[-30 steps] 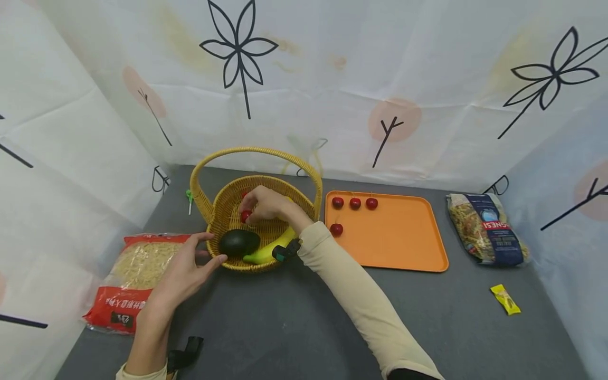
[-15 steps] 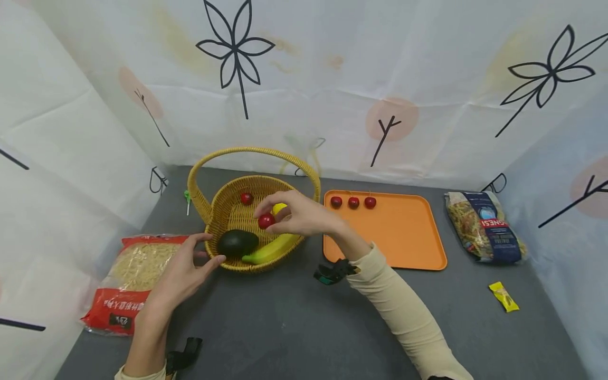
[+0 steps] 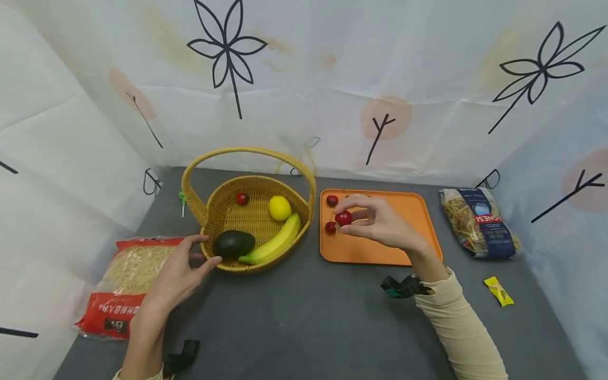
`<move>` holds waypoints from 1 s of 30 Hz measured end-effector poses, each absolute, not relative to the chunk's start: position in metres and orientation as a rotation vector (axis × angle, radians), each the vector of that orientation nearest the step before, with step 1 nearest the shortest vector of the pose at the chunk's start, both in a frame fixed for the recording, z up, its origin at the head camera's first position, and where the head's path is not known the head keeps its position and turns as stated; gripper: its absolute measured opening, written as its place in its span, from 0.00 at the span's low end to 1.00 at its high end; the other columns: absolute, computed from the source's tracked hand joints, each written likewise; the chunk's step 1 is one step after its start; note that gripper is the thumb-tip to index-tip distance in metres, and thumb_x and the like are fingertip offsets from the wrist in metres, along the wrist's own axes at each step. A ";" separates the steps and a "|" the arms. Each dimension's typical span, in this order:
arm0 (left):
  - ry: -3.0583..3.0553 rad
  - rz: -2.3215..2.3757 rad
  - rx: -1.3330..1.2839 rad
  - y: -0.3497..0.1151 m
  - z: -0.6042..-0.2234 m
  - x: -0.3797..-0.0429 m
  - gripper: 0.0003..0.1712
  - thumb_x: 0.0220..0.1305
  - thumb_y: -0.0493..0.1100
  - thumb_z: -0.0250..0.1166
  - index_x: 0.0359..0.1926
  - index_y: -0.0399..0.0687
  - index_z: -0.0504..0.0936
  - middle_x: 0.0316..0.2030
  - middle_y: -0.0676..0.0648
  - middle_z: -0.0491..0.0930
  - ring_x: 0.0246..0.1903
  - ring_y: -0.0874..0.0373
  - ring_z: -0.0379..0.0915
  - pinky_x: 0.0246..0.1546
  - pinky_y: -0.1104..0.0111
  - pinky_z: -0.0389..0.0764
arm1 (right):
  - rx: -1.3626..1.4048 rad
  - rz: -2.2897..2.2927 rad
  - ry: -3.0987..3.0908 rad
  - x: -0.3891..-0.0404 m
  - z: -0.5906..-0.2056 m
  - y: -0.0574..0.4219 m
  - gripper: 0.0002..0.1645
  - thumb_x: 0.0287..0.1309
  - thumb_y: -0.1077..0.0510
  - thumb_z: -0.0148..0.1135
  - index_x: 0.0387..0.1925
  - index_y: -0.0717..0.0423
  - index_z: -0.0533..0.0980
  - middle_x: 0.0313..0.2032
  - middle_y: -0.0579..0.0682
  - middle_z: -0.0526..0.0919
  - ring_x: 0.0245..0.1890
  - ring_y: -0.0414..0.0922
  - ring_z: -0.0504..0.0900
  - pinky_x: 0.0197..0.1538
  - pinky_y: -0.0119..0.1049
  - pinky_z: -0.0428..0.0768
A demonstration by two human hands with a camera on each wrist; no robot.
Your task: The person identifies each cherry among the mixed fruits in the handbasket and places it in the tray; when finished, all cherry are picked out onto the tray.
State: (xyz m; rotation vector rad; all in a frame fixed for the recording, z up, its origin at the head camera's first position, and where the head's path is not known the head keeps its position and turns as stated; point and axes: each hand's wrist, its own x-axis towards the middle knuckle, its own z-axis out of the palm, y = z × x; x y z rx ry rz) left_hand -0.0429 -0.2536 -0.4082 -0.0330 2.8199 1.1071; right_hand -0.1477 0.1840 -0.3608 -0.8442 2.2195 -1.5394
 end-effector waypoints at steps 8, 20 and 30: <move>2.832 1.110 -0.023 -0.255 -0.410 -0.043 0.42 0.74 0.52 0.72 0.76 0.34 0.66 0.71 0.25 0.71 0.63 0.29 0.81 0.58 0.37 0.84 | -0.566 -1.517 2.371 -0.157 -0.403 0.220 0.22 0.74 0.64 0.66 0.66 0.65 0.79 0.63 0.67 0.84 0.60 0.67 0.88 0.58 0.35 0.89; 2.832 1.107 -0.014 -0.255 -0.410 -0.043 0.43 0.75 0.53 0.72 0.77 0.34 0.66 0.72 0.26 0.71 0.63 0.29 0.80 0.59 0.37 0.83 | -0.459 -1.391 2.490 -0.170 -0.449 0.221 0.22 0.71 0.60 0.71 0.63 0.63 0.82 0.61 0.66 0.85 0.50 0.60 0.91 0.43 0.31 0.84; 2.828 1.104 -0.017 -0.255 -0.409 -0.043 0.43 0.75 0.54 0.71 0.77 0.35 0.65 0.72 0.25 0.70 0.64 0.29 0.80 0.59 0.36 0.83 | -0.507 -1.314 2.627 -0.180 -0.463 0.211 0.19 0.67 0.61 0.75 0.58 0.62 0.85 0.53 0.62 0.91 0.51 0.56 0.90 0.50 0.34 0.84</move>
